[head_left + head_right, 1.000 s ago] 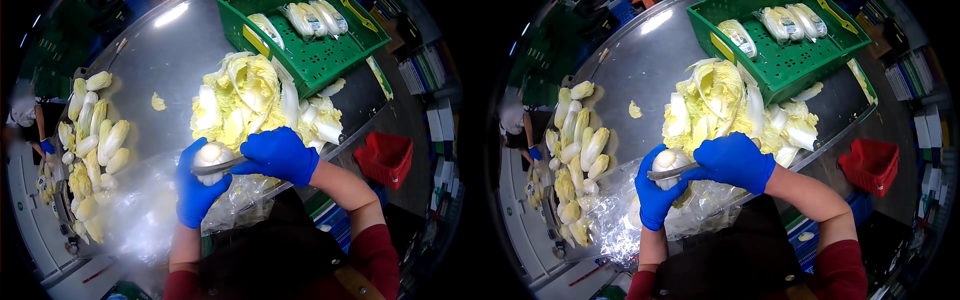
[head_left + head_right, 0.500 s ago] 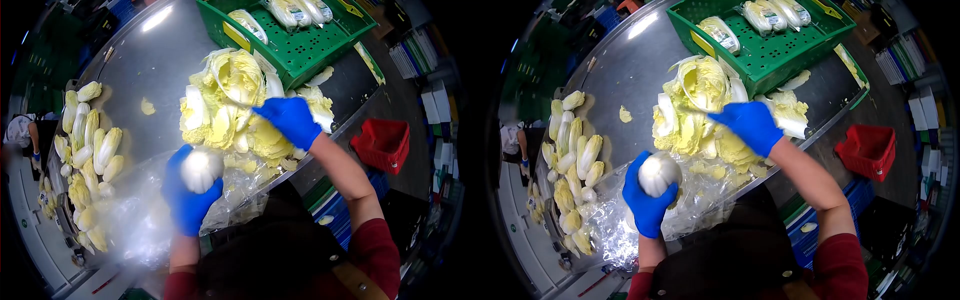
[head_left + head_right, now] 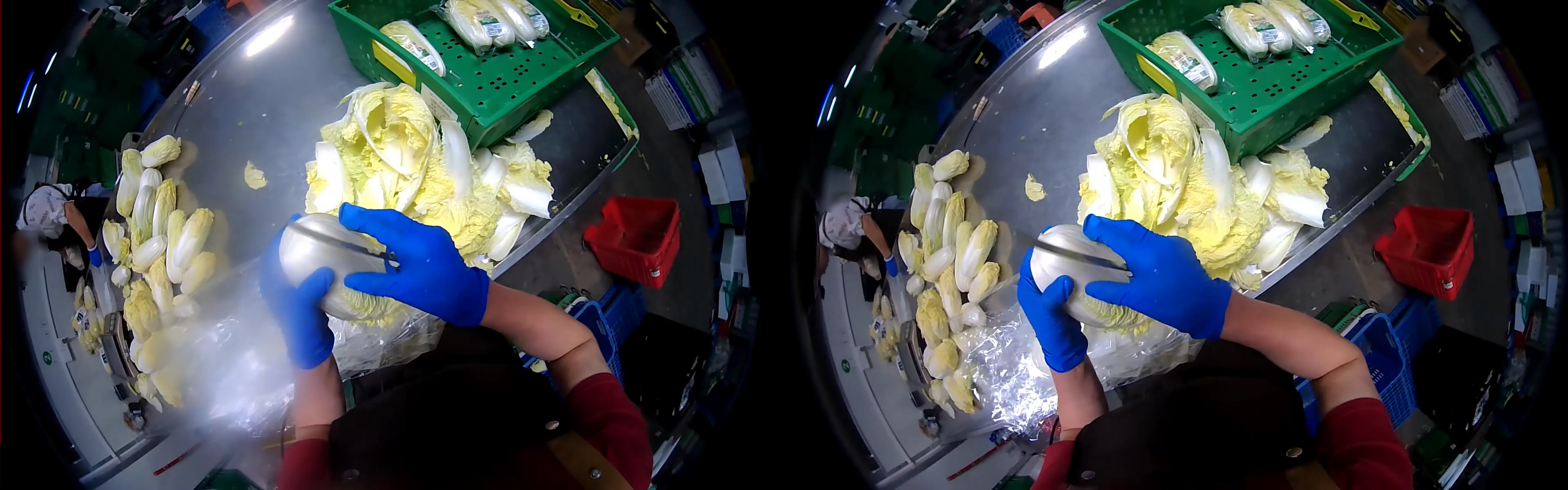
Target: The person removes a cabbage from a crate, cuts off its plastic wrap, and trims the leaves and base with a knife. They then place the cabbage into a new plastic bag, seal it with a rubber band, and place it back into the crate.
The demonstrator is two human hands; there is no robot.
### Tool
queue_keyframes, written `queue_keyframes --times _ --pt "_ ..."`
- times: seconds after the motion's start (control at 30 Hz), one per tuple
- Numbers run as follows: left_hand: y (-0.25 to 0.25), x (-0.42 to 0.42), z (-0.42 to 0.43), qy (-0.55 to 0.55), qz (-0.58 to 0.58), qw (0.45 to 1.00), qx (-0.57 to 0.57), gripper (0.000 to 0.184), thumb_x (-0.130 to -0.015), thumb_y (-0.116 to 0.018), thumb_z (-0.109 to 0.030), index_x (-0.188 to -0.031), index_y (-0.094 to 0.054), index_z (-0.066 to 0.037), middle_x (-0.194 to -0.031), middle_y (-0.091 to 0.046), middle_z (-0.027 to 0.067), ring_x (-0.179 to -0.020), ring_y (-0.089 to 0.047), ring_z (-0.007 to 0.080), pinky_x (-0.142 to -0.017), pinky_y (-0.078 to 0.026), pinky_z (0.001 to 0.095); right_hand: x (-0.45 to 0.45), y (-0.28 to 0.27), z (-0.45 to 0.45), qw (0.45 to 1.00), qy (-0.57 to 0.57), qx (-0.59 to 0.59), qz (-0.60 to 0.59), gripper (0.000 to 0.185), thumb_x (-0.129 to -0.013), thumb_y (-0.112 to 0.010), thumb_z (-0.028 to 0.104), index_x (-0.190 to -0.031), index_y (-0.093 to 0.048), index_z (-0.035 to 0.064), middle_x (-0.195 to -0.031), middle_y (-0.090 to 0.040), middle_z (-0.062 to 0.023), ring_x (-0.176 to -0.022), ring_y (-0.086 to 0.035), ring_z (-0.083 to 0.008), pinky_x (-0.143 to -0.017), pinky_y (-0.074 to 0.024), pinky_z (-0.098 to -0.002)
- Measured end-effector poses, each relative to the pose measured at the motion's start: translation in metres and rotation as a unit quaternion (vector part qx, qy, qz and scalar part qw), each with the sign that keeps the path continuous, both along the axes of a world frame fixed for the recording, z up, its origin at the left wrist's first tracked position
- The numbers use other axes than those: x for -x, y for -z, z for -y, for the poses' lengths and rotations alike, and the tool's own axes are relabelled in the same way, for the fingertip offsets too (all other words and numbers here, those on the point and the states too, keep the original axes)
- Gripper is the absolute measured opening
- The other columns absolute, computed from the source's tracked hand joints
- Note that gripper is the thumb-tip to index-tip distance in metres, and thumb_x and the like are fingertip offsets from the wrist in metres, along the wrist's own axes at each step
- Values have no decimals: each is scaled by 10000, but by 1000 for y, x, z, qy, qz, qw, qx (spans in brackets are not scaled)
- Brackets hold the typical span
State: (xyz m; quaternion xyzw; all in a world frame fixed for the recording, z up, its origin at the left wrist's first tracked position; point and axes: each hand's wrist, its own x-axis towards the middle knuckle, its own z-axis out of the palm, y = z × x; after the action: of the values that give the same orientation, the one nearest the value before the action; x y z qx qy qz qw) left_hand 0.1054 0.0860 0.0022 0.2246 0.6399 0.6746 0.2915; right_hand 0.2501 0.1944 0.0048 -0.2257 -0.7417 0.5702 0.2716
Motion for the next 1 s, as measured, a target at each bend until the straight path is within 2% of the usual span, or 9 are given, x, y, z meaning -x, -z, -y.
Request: queue_keyframes --times 0.13,0.23,0.43,0.57,0.73,0.77,0.87,0.93,1.0 --pt "-4 -14 -7 -23 -164 985 42 778 -638 -816 -209 -1309 -495 20 -1236 -568 131 -1142 -549 247 -990 -439 383 -1 -6 -1 999 22 40 -23 591 -773 -796 173 -1301 -547 80 -1177 -615 -45 -705 -526 -73 -631 -478 -229" --pt "3 -19 -7 -4 -177 984 -17 837 -640 -862 -205 -1340 -458 14 -1285 -532 123 -1163 -531 238 -992 -438 381 2 -20 0 997 49 -17 50 606 -748 -802 334 -1219 -559 40 -1067 -626 -104 -887 -656 -236 -783 -522 -346" --pt "6 -20 -4 14 -189 982 -25 850 -660 -859 -203 -1363 -432 12 -1329 -504 118 -1187 -515 231 -1005 -429 379 2 -25 -17 998 -19 10 51 574 -710 -814 359 -1122 -558 52 -996 -628 -119 -843 -650 -264 -754 -515 -357" --pt "7 -22 -3 10 -140 990 -26 867 -666 -855 -205 -1383 -419 14 -1344 -501 118 -1201 -508 227 -1006 -429 377 7 -14 -14 1000 -9 -6 18 504 -719 -806 357 -1047 -583 46 -914 -632 -117 -800 -648 -262 -729 -517 -355" --pt "11 -15 -6 2 -155 988 -4 838 -687 -825 -211 -1382 -424 30 -1314 -533 128 -1176 -535 224 -987 -448 374 14 1 -4 999 20 -27 -4 384 -768 -782 316 -971 -611 39 -852 -629 -125 -750 -642 -247 -697 -515 -339" --pt "10 -12 -5 1 -152 988 3 827 -692 -816 -211 -1380 -427 34 -1306 -540 131 -1168 -542 225 -978 -457 375 16 2 -6 999 5 32 8 340 -783 -774 276 -959 -623 28 -808 -645 -84 -715 -635 -193 -674 -510 -316" --pt "12 24 4 -40 -104 993 26 696 -757 -717 -178 -1360 -450 45 -1284 -544 140 -1123 -576 252 -1016 -442 377 10 10 -21 983 28 175 -39 309 -774 -781 256 -910 -636 19 -771 -650 -28 -684 -612 -121 -643 -499 -281" --pt "32 56 16 -147 122 980 -50 590 -843 -591 -345 -1308 -500 6 -1266 -568 159 -1159 -555 297 -1012 -440 430 -9 -17 -51 965 43 254 42 258 -773 -773 217 -885 -645 23 -748 -642 2 -665 -592 -82 -633 -486 -246" --pt "34 74 28 -163 261 937 -166 600 -846 -583 -388 -1318 -496 -28 -1279 -569 146 -1181 -538 306 -1017 -432 452 -30 -23 -80 932 37 354 -70 164 -823 -697 195 -805 -611 56 -653 -592 -15 -499 -487 -55 -454 -374 -202"
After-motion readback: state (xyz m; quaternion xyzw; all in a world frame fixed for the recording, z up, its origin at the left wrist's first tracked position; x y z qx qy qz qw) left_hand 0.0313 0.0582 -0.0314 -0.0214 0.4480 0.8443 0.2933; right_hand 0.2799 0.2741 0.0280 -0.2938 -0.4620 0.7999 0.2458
